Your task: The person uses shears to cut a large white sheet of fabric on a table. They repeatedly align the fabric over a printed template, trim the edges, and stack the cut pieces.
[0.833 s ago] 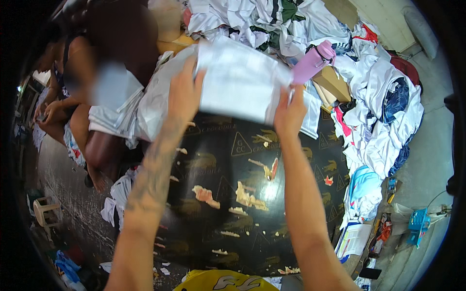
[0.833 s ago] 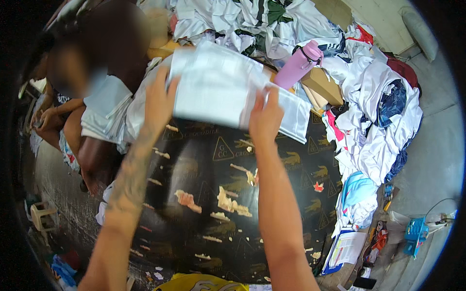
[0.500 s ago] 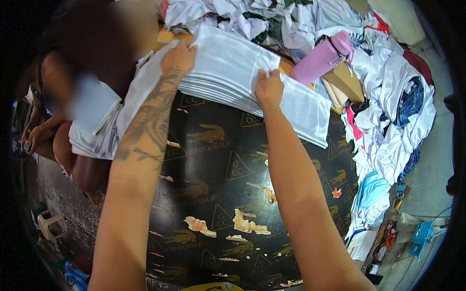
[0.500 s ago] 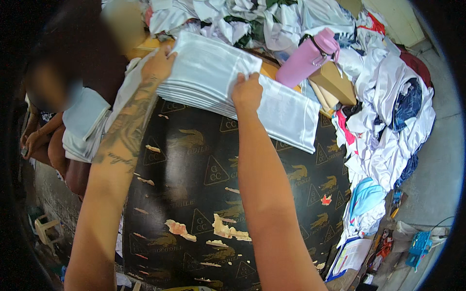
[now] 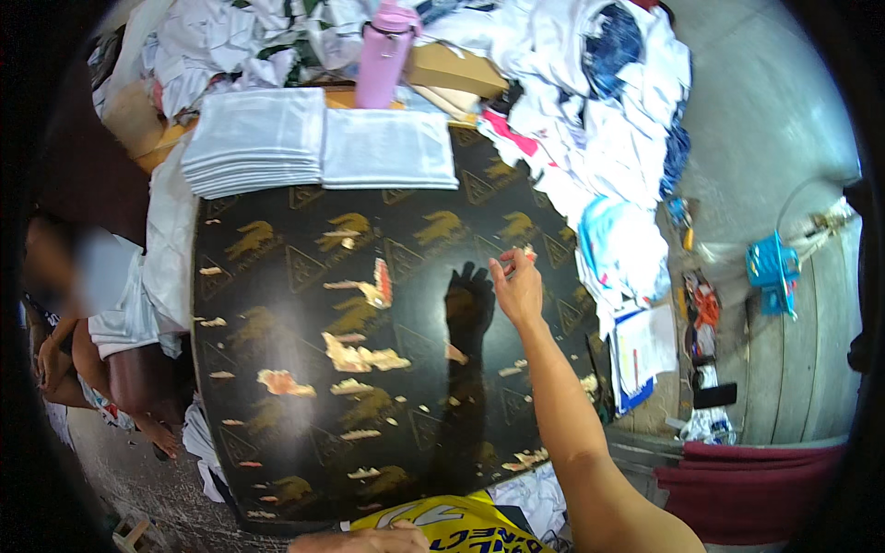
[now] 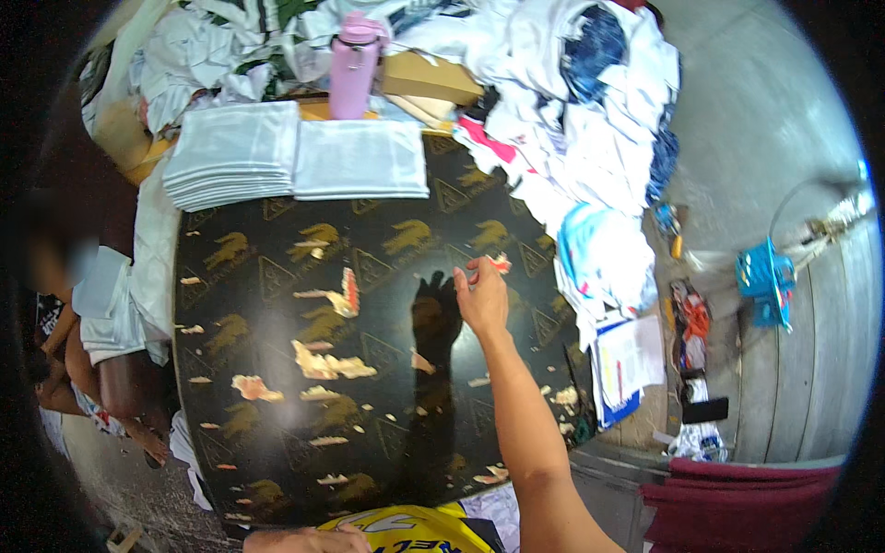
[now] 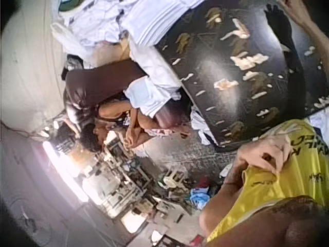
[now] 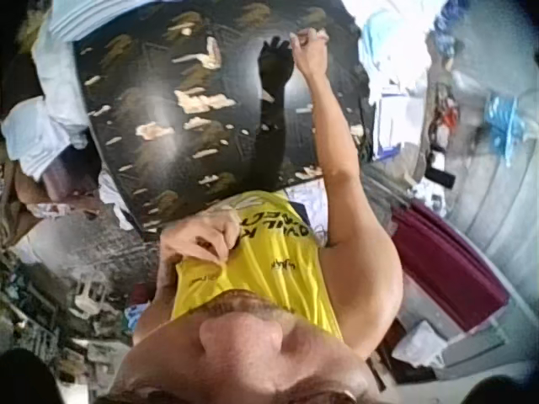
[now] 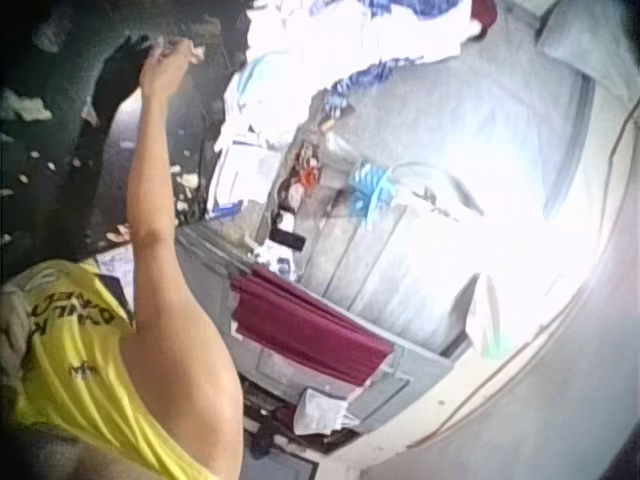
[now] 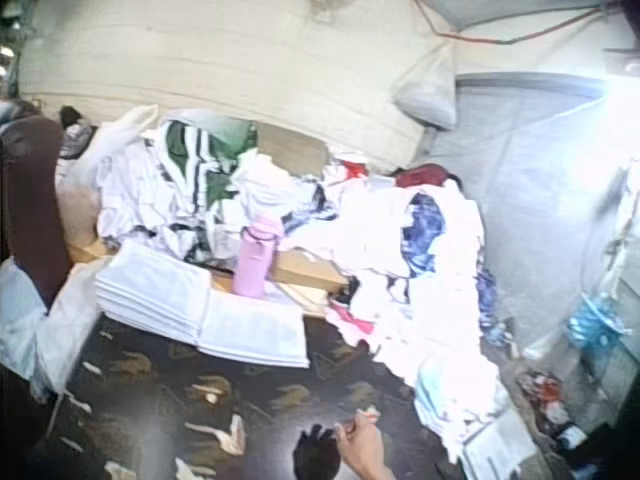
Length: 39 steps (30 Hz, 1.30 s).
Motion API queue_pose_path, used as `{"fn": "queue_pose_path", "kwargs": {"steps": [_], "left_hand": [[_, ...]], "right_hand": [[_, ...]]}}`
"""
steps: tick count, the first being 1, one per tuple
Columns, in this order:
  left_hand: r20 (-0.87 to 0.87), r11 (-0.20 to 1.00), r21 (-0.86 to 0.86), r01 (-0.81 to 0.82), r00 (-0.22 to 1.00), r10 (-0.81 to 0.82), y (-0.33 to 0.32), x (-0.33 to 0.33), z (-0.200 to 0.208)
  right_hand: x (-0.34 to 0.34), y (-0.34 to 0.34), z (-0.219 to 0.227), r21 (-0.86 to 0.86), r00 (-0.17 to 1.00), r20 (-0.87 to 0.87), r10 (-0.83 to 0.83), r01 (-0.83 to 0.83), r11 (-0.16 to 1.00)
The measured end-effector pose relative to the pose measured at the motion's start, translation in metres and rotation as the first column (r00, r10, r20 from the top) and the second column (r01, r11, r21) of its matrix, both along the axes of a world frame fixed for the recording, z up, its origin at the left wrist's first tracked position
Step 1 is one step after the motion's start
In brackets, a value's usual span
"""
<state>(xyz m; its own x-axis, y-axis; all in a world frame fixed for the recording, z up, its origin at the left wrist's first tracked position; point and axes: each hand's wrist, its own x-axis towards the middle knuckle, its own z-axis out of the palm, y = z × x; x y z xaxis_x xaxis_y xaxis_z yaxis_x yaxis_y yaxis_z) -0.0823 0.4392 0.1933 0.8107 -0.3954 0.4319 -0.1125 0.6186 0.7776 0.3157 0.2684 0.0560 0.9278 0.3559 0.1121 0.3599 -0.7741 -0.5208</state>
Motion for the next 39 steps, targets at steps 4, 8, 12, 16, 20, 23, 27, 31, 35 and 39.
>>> {"fn": "queue_pose_path", "kwargs": {"steps": [4,8,12,16,20,23,27,31,35,39], "left_hand": [[-0.031,0.652,0.227,-0.724,0.663,0.748,-0.073,0.009,0.054],[-0.036,0.621,0.354,-0.700,0.653,0.756,-0.154,0.047,0.082],[-0.090,0.890,0.331,-0.315,0.928,0.362,-0.240,0.104,0.088],[0.059,0.917,0.343,-0.206,0.978,0.198,-0.299,0.164,0.079],[0.121,0.900,0.386,-0.204,0.978,0.171,-0.323,0.199,0.082],[0.163,0.841,0.460,-0.285,0.958,0.236,-0.316,0.218,0.086],[-0.218,0.801,0.500,-0.329,0.848,0.484,-0.283,0.237,0.062],[-0.611,0.770,0.525,-0.362,0.470,0.637,-0.256,0.233,0.014],[0.021,0.081,0.977,-0.197,0.468,0.883,-0.248,0.229,-0.026],[0.487,-0.208,0.870,-0.448,0.708,0.511,-0.248,0.213,-0.026]], "right_hand": [[0.027,-0.096,0.018,-0.038,0.999,0.044,-0.025,0.027,0.999],[0.087,-0.151,0.028,0.002,0.997,0.028,-0.065,0.065,0.998],[0.167,-0.192,0.025,0.052,0.987,0.149,-0.052,0.045,0.998],[0.277,-0.234,0.037,0.028,0.960,0.188,-0.207,0.205,0.978],[0.394,-0.256,0.045,0.098,0.937,0.184,-0.296,0.282,0.954],[0.462,-0.254,0.041,0.336,0.922,0.078,-0.380,0.335,0.880],[0.503,-0.247,0.064,0.155,0.941,-0.020,-0.337,0.336,0.929],[0.400,-0.215,0.102,-0.049,0.455,0.887,0.085,-0.092,0.995],[0.147,-0.208,0.102,-0.014,0.758,-0.014,0.652,-0.653,0.758],[-0.038,-0.247,0.117,0.407,0.192,-0.440,0.877,-0.828,0.385]]}}
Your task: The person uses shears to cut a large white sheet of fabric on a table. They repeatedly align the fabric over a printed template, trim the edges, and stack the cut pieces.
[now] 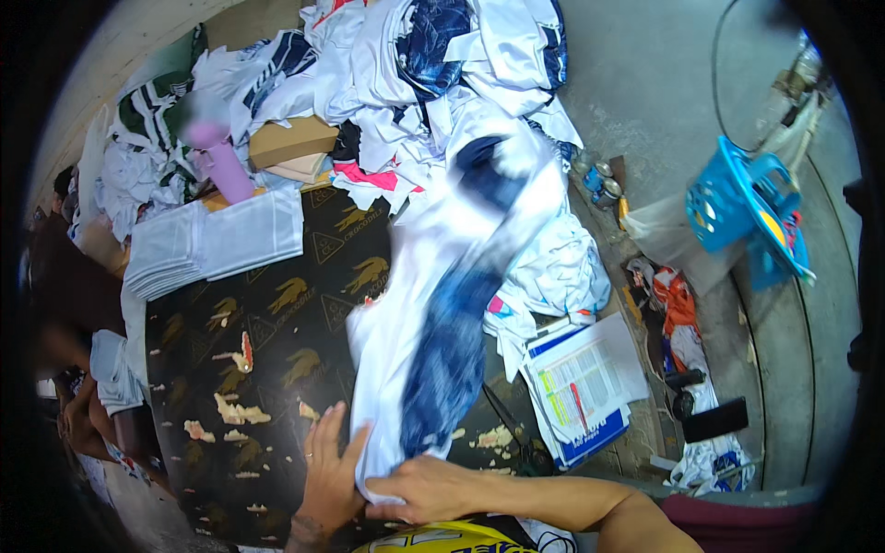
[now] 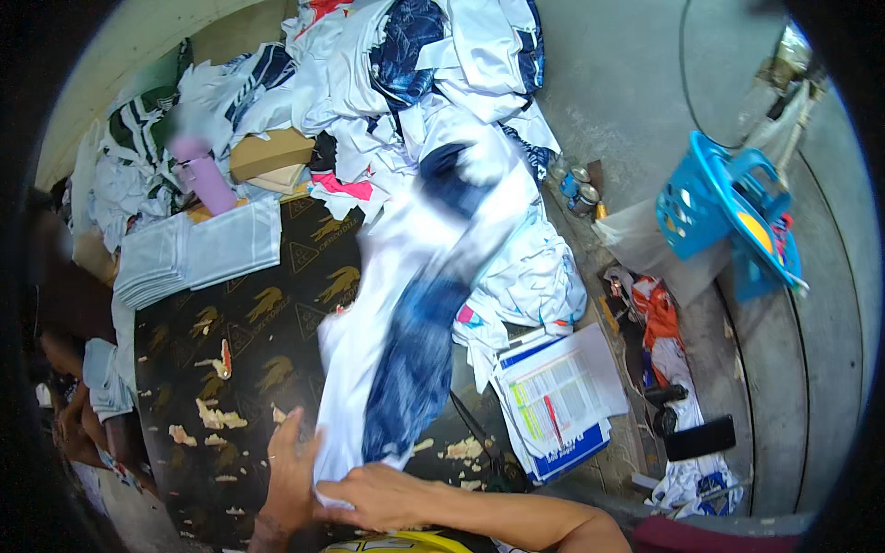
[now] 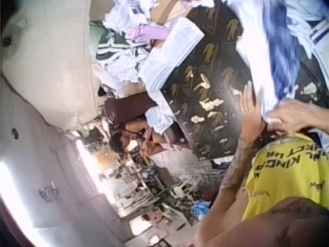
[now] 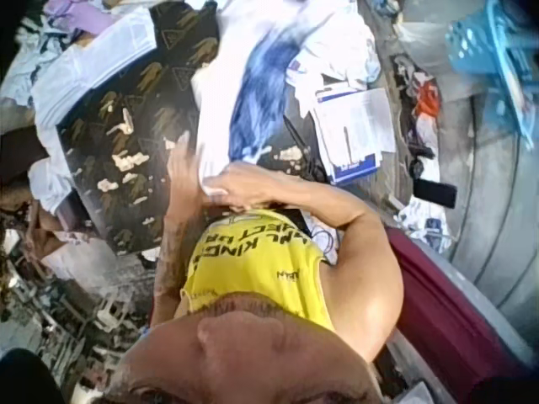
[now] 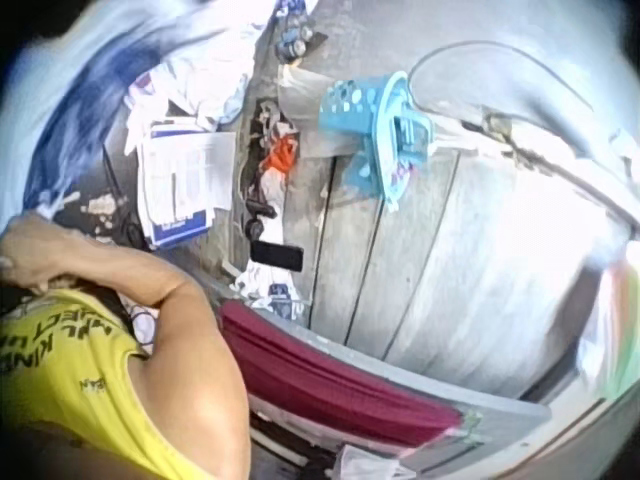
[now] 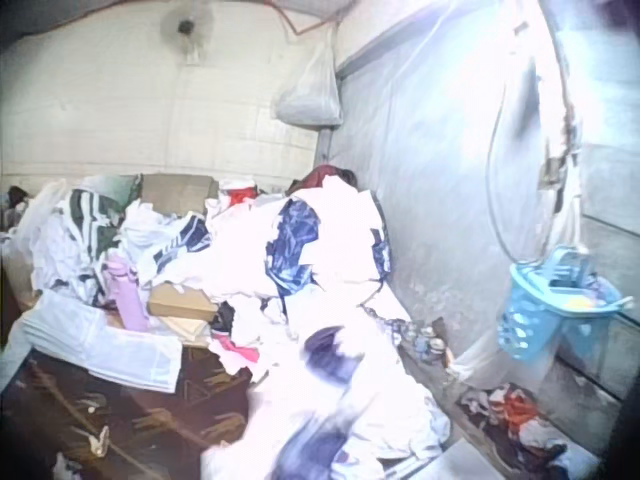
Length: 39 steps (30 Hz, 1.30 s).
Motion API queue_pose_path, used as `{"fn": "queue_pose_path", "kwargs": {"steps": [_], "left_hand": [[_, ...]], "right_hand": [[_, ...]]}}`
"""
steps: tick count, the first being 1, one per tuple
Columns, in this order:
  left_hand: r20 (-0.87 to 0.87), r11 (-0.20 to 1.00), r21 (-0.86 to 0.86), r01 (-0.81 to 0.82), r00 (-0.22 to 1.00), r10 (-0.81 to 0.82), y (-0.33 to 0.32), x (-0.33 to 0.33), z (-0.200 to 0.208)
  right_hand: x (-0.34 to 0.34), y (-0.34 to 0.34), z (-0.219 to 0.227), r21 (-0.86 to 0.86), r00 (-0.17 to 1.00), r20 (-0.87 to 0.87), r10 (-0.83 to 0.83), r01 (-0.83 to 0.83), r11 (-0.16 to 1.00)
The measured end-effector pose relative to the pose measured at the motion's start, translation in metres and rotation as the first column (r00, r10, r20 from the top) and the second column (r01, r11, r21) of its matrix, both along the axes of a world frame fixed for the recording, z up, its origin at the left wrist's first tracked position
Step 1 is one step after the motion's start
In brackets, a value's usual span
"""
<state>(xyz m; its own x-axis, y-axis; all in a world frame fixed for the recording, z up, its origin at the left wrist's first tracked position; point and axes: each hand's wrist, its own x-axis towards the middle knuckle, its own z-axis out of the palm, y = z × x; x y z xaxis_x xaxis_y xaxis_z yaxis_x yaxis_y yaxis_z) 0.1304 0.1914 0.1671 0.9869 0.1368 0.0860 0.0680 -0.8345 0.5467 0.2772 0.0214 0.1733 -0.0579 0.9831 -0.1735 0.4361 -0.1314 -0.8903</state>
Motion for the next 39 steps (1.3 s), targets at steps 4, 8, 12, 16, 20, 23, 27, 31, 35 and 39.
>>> {"fn": "queue_pose_path", "kwargs": {"steps": [4,8,12,16,20,23,27,31,35,39], "left_hand": [[-0.183,0.820,-0.472,-0.324,0.946,0.269,0.012,-0.073,0.051],[0.118,0.874,0.022,-0.486,0.869,0.480,0.066,-0.182,0.120],[0.567,0.476,0.196,-0.857,0.495,0.659,0.243,-0.288,0.164],[0.830,0.017,0.406,-0.913,0.377,0.412,0.400,-0.492,0.205],[0.877,-0.081,0.171,-0.982,0.115,0.466,0.395,-0.673,0.204],[0.826,-0.026,0.157,-0.987,0.117,0.552,0.276,-0.699,0.097],[-0.360,0.495,0.313,-0.810,0.382,0.852,0.032,-0.653,-0.136],[-0.744,0.599,-0.191,-0.778,0.512,0.428,-0.102,-0.624,-0.216],[-0.104,0.639,0.110,-0.762,0.630,0.769,-0.010,-0.522,-0.192],[0.092,0.495,0.431,-0.755,0.582,0.808,0.129,-0.440,-0.177]], "right_hand": [[-0.039,-0.018,0.069,0.218,0.890,0.368,-0.270,0.200,0.955],[-0.048,0.010,0.104,0.368,0.492,0.737,-0.463,0.282,0.886],[-0.085,0.070,0.071,0.453,0.468,0.727,-0.501,0.221,0.864],[-0.071,0.134,0.105,0.377,0.296,0.806,-0.513,0.411,0.830],[-0.008,0.116,0.193,0.845,0.360,0.329,-0.873,0.300,0.442],[0.014,0.060,0.157,0.851,0.293,0.479,-0.828,0.077,0.520],[0.035,-0.013,0.040,0.474,0.468,0.596,-0.652,0.451,0.757],[0.034,-0.078,-0.027,0.340,0.320,0.704,-0.634,0.632,0.696],[-0.032,-0.058,-0.087,0.356,0.419,0.742,-0.523,0.416,0.837],[-0.151,-0.028,-0.163,0.098,0.562,0.748,-0.354,0.434,0.895]]}}
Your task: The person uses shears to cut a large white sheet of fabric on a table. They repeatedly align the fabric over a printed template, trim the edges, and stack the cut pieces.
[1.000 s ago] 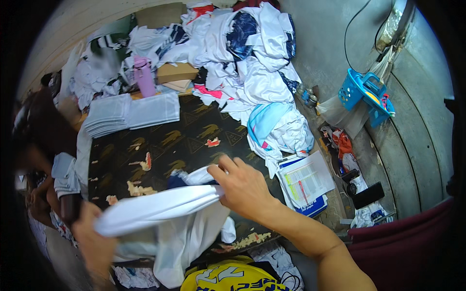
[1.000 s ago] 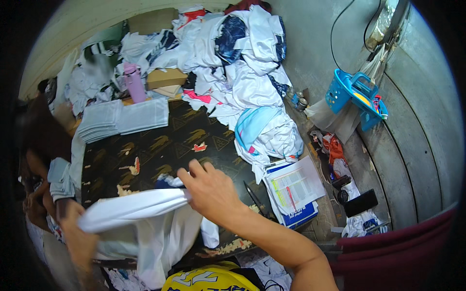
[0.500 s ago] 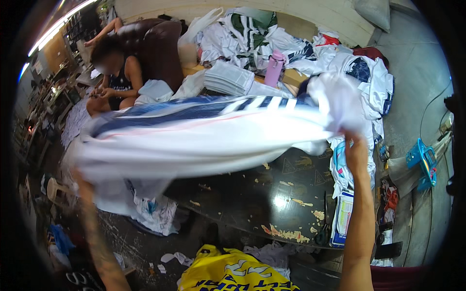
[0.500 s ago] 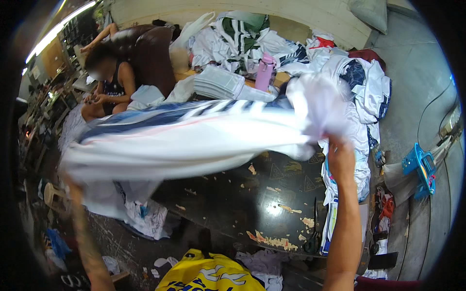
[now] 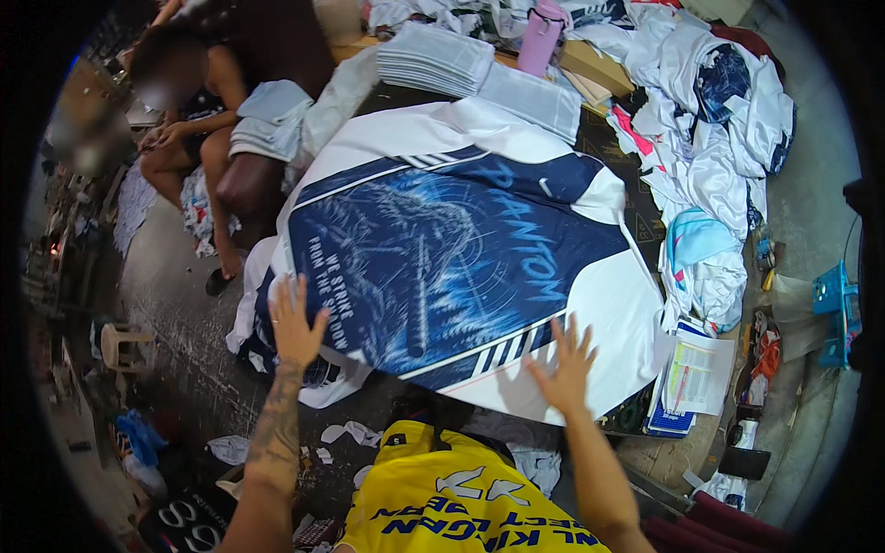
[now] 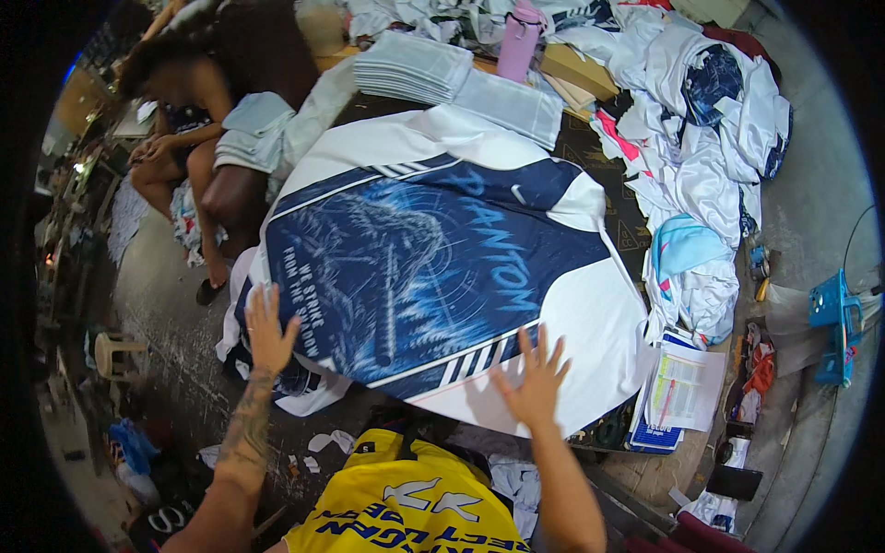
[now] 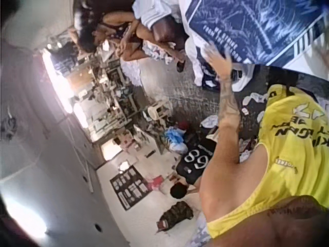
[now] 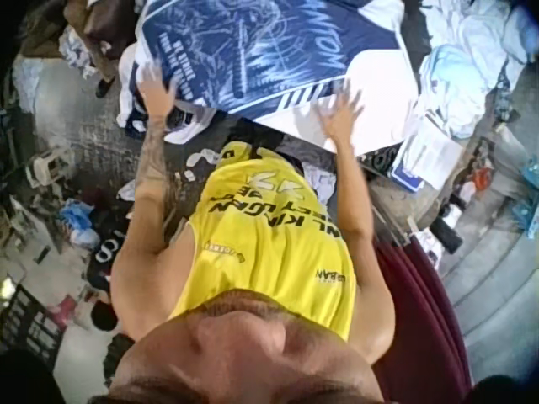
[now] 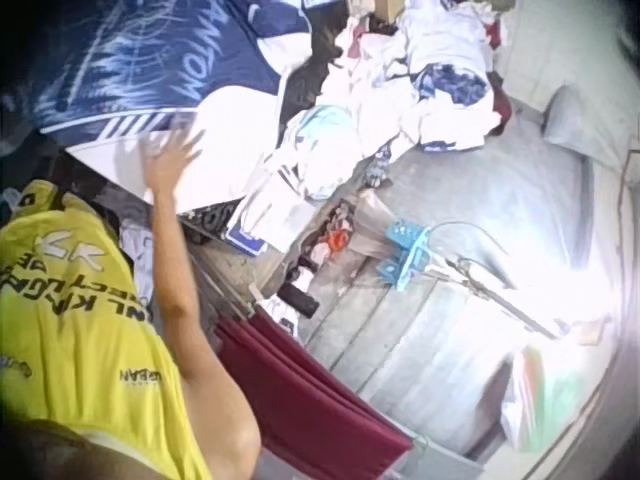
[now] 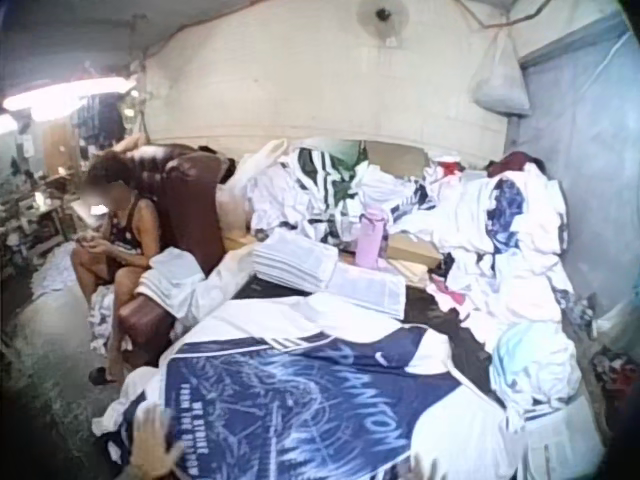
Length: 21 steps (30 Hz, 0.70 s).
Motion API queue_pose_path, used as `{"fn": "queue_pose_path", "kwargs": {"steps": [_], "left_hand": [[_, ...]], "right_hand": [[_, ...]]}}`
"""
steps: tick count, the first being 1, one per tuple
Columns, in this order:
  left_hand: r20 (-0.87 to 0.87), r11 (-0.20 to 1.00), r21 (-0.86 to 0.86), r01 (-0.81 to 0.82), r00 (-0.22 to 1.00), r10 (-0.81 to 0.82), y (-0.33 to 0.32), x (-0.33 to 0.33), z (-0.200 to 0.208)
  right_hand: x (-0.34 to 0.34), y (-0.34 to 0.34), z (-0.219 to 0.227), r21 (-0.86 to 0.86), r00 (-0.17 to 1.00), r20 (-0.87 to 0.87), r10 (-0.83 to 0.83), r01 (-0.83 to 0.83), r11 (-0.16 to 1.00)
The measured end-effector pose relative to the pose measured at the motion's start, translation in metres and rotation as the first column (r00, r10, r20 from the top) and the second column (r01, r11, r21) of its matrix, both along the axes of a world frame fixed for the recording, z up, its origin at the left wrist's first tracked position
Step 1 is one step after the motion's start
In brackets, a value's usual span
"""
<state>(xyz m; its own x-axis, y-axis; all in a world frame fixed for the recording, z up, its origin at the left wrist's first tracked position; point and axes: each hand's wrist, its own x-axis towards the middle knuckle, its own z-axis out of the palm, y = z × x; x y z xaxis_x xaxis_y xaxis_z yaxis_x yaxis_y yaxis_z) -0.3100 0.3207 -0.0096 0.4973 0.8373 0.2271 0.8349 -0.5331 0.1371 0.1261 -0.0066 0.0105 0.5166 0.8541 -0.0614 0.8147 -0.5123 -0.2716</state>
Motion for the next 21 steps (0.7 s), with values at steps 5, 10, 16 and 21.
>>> {"fn": "queue_pose_path", "kwargs": {"steps": [5,10,16,21], "left_hand": [[-0.077,0.904,-0.138,-0.406,0.914,0.399,0.024,-0.012,0.005],[-0.086,0.993,-0.031,0.112,0.990,-0.115,0.143,0.041,-0.019],[-0.117,0.999,-0.024,-0.039,0.992,0.036,0.295,0.241,-0.047],[-0.040,0.924,-0.313,0.218,0.969,-0.242,0.362,0.395,-0.020]], "right_hand": [[-0.074,-0.031,0.014,-0.248,0.952,-0.185,-0.243,0.194,0.949],[-0.062,0.020,0.002,-0.255,0.917,-0.163,-0.363,0.317,0.914],[0.135,0.092,-0.049,-0.169,0.962,0.225,-0.156,0.196,0.966],[0.279,0.176,0.001,-0.180,0.958,0.174,-0.229,0.259,0.949]]}}
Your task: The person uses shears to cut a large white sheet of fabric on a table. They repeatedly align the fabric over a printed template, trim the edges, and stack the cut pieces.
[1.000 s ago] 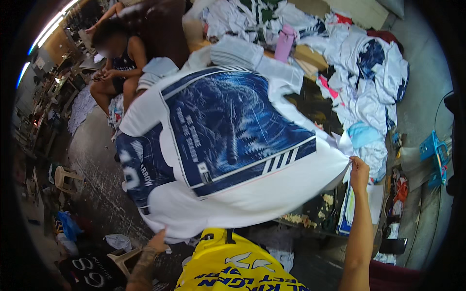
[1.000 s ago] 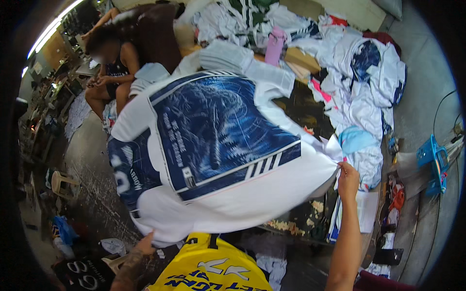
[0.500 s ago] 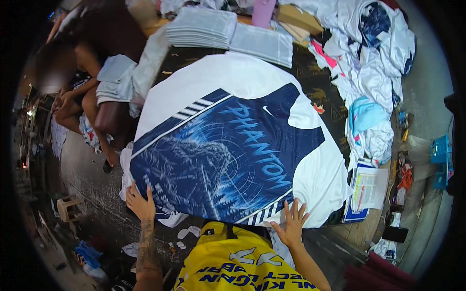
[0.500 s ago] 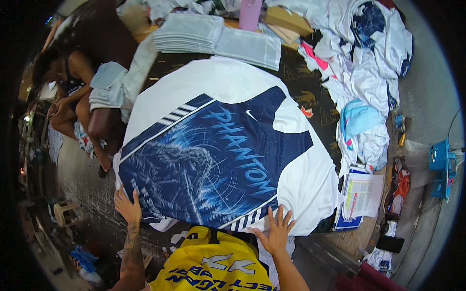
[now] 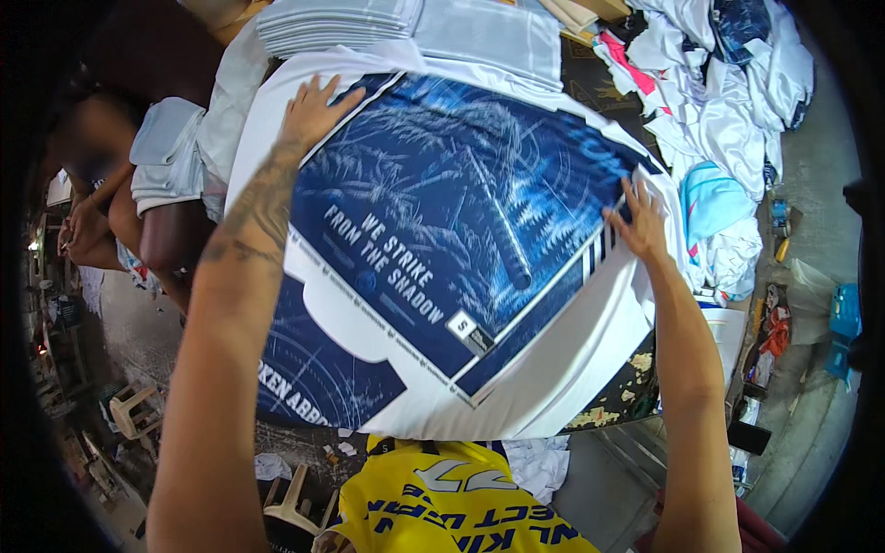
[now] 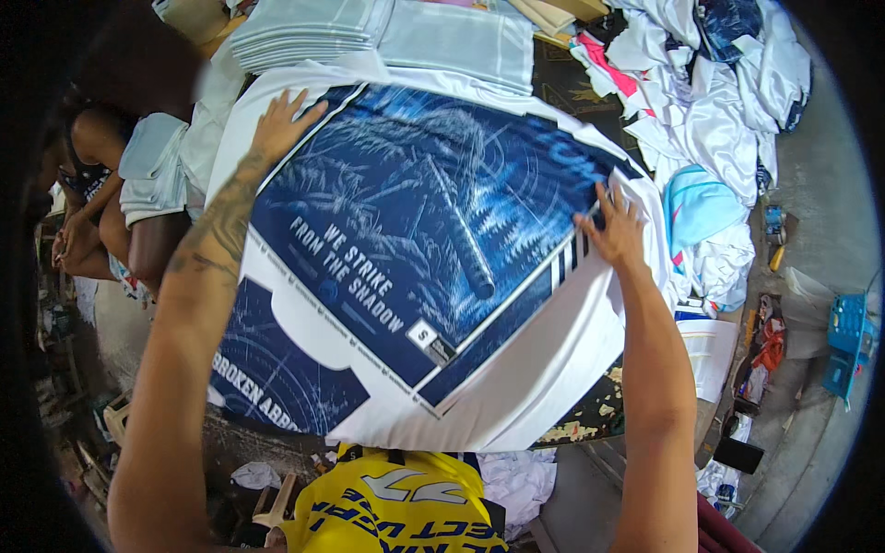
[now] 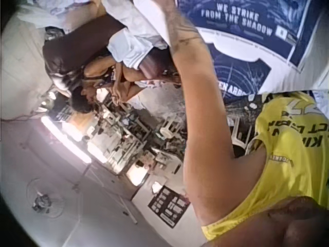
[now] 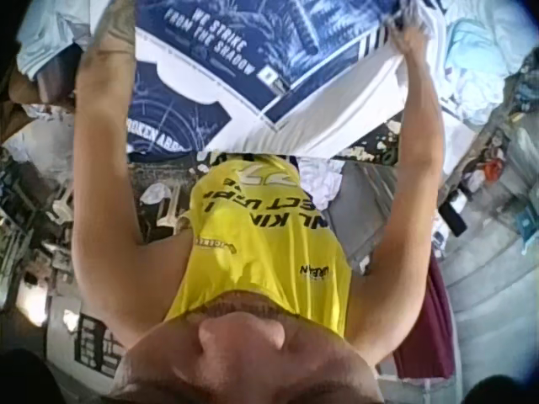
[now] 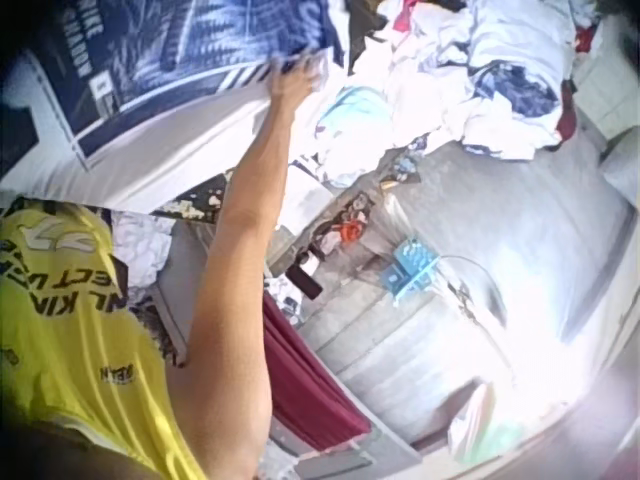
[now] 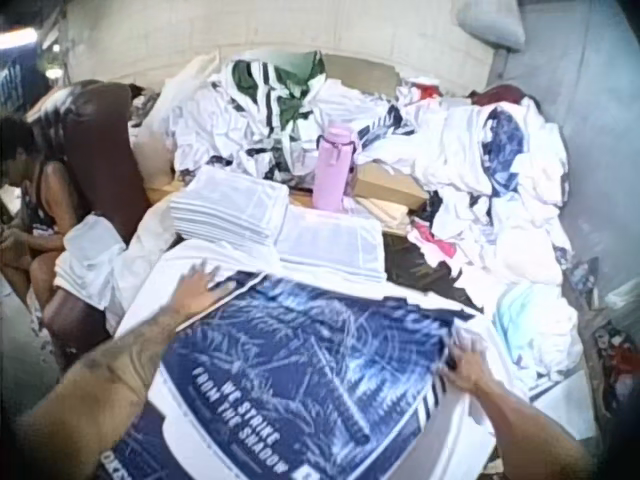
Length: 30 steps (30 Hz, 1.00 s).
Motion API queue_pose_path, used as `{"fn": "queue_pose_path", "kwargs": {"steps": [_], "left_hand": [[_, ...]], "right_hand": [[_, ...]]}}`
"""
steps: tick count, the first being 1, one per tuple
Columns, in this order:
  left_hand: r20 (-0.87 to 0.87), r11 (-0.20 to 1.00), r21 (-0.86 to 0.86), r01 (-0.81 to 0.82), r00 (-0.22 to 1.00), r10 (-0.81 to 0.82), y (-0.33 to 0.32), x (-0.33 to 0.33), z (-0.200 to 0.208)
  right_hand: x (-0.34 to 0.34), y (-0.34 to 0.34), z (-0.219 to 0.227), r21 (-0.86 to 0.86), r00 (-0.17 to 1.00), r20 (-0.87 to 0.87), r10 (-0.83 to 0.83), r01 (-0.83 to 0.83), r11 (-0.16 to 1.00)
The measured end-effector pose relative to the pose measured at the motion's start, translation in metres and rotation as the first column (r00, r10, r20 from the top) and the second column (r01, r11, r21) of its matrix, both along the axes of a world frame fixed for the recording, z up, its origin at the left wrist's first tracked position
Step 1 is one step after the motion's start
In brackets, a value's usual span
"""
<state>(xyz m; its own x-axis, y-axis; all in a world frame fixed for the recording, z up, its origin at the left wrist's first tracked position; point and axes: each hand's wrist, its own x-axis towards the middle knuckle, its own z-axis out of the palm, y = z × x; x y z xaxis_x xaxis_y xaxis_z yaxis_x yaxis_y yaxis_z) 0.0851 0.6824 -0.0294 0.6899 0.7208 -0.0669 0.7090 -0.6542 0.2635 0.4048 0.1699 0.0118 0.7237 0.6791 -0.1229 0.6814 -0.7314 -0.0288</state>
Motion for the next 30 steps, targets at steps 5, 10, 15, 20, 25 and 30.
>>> {"fn": "queue_pose_path", "kwargs": {"steps": [5,10,15,20,25,30], "left_hand": [[0.293,0.953,0.299,-0.056,0.955,-0.035,-0.059,-0.070,-0.003],[0.274,0.963,0.226,-0.147,0.958,0.082,-0.346,-0.214,0.009],[0.311,0.759,-0.336,0.558,0.826,-0.469,-0.545,-0.212,0.031],[0.229,0.815,-0.134,0.563,0.818,-0.527,-0.585,-0.189,0.027],[0.499,0.900,-0.303,0.315,0.857,-0.131,-0.605,-0.213,0.037],[0.469,0.923,-0.376,0.087,0.877,0.108,-0.623,-0.216,0.051]], "right_hand": [[-0.095,-0.089,0.035,0.335,0.977,0.130,0.166,-0.201,0.920],[-0.264,-0.296,0.003,0.224,0.838,0.037,-0.544,0.524,0.822],[-0.250,-0.379,-0.005,0.265,0.886,-0.116,-0.449,0.463,0.846],[-0.189,-0.412,0.014,0.226,0.900,-0.331,-0.284,0.367,0.902],[-0.243,-0.469,0.067,0.042,0.126,-0.989,-0.076,0.736,0.676],[-0.292,-0.441,0.083,-0.052,0.340,-0.940,-0.015,-0.100,0.994]]}}
